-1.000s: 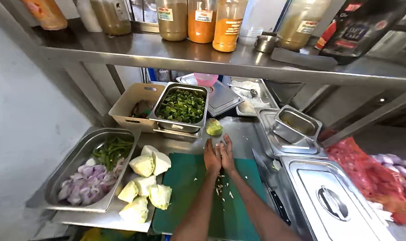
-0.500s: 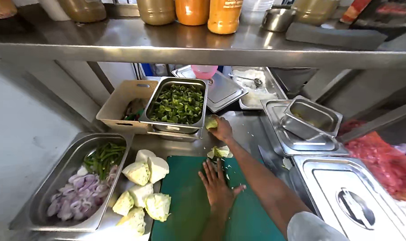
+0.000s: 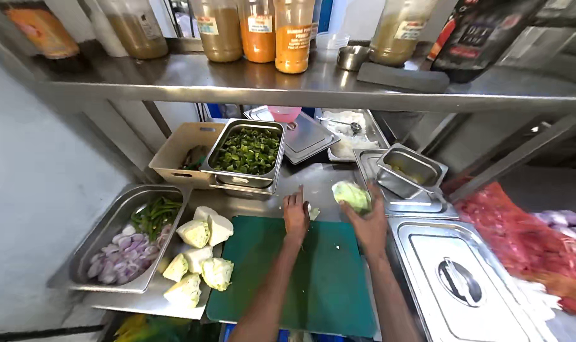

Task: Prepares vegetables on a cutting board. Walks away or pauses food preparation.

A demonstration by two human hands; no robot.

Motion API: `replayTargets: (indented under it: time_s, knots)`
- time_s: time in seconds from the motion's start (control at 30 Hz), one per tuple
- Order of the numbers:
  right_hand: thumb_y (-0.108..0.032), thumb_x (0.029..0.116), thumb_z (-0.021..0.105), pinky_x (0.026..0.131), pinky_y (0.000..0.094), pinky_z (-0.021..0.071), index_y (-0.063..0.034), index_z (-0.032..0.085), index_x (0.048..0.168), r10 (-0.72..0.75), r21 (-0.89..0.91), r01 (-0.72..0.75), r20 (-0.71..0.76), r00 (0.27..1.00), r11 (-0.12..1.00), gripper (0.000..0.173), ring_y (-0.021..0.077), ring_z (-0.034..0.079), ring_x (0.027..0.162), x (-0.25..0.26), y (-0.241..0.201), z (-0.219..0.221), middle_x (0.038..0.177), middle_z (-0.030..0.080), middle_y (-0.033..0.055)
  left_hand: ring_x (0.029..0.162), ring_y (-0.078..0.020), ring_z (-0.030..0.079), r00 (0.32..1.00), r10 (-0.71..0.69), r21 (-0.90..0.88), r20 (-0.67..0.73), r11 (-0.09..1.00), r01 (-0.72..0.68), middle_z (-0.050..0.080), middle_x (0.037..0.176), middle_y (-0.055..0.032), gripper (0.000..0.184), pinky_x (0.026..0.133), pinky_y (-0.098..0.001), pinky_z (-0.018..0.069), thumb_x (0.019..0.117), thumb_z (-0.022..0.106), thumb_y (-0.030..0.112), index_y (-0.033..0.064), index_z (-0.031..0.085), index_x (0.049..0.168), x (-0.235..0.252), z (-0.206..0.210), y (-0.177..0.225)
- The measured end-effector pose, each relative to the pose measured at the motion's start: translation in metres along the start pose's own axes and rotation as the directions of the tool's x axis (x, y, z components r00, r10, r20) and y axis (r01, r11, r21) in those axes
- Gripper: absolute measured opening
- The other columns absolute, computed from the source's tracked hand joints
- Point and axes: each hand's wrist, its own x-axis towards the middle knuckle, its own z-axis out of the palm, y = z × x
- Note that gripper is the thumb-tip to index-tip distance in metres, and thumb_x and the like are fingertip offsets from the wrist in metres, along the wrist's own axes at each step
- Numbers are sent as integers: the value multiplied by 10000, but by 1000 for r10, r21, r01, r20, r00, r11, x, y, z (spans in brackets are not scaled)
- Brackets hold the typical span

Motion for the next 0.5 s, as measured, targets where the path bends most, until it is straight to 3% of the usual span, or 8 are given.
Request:
replayTargets:
  time_s: [0.03, 0.07, 0.17, 0.2, 0.27, 0.33, 0.43, 0.5]
  knots:
    - [-395, 780, 893, 946, 487, 602, -206, 429, 1549, 39, 75, -38, -10, 999, 996, 918, 221, 675, 1157, -21, -1, -11, 1350, 644, 107, 1432, -381, 441, 999, -34, 62, 10, 998, 34, 511, 1521, -160, 544, 1167, -552, 397, 1028, 598, 312, 218, 473, 1549, -13, -7, 0]
    - [-373, 778, 891, 938, 443, 610, -141, 444, 1529, 59, 139, -56, -15, 998, 989, 904, 204, 678, 1142, -43, -2, -20, 1329, 649, 118, 1490, -397, 356, 998, -59, 117, -9, 991, 60, 418, 1598, -170, 569, 1215, -572, 318, 1012, 599, 392, 208, 492, 1539, -31, -15, -1]
    - [-334, 778, 874, 968, 369, 593, -32, 468, 1485, 109, 258, -108, 12, 994, 960, 869, 179, 647, 1193, -111, -2, -51, 1378, 618, 131, 1534, -462, 245, 998, -22, 180, 65, 984, 10, 311, 1645, -241, 812, 1237, -658, 209, 930, 552, 689, 160, 489, 1543, -136, -32, -6]
    - [-334, 772, 874, 965, 362, 594, -33, 472, 1479, 136, 269, -140, 33, 990, 953, 867, 176, 647, 1192, -130, 0, -63, 1383, 617, 124, 1548, -440, 226, 985, 47, 178, 165, 981, -77, 304, 1658, -210, 838, 1240, -667, 200, 917, 516, 745, 201, 479, 1553, -177, -35, -4]
    - [-327, 768, 877, 952, 364, 600, -30, 466, 1485, 175, 282, -189, 73, 982, 941, 878, 182, 652, 1183, -157, 3, -84, 1380, 617, 128, 1591, -310, 153, 872, 205, 144, 444, 944, -295, 253, 1708, -18, 780, 1268, -629, 137, 943, 424, 775, 338, 400, 1590, -218, -46, -4]
    - [-309, 775, 877, 964, 355, 597, -33, 468, 1490, 201, 288, -222, 101, 974, 931, 868, 186, 648, 1199, -173, 7, -98, 1392, 613, 130, 1604, -260, 83, 713, 364, -8, 599, 893, -449, 215, 1716, 73, 700, 1280, -608, 79, 970, 423, 743, 404, 383, 1581, -195, -54, -13]
    - [-293, 783, 866, 950, 358, 605, -33, 490, 1469, 209, 287, -226, 91, 974, 931, 824, 189, 658, 1178, -178, 12, -108, 1363, 632, 127, 1606, -274, 56, 526, 518, -155, 674, 796, -585, 203, 1720, 69, 675, 1284, -607, 72, 964, 396, 764, 466, 369, 1570, -118, -37, -26]
    - [-286, 789, 865, 939, 360, 612, -26, 478, 1473, 199, 286, -211, 72, 977, 935, 828, 191, 663, 1170, -174, 11, -106, 1357, 634, 127, 1606, -262, 55, 493, 518, -127, 699, 769, -627, 212, 1717, 74, 680, 1278, -608, 63, 967, 368, 771, 475, 346, 1579, -68, -19, -31]
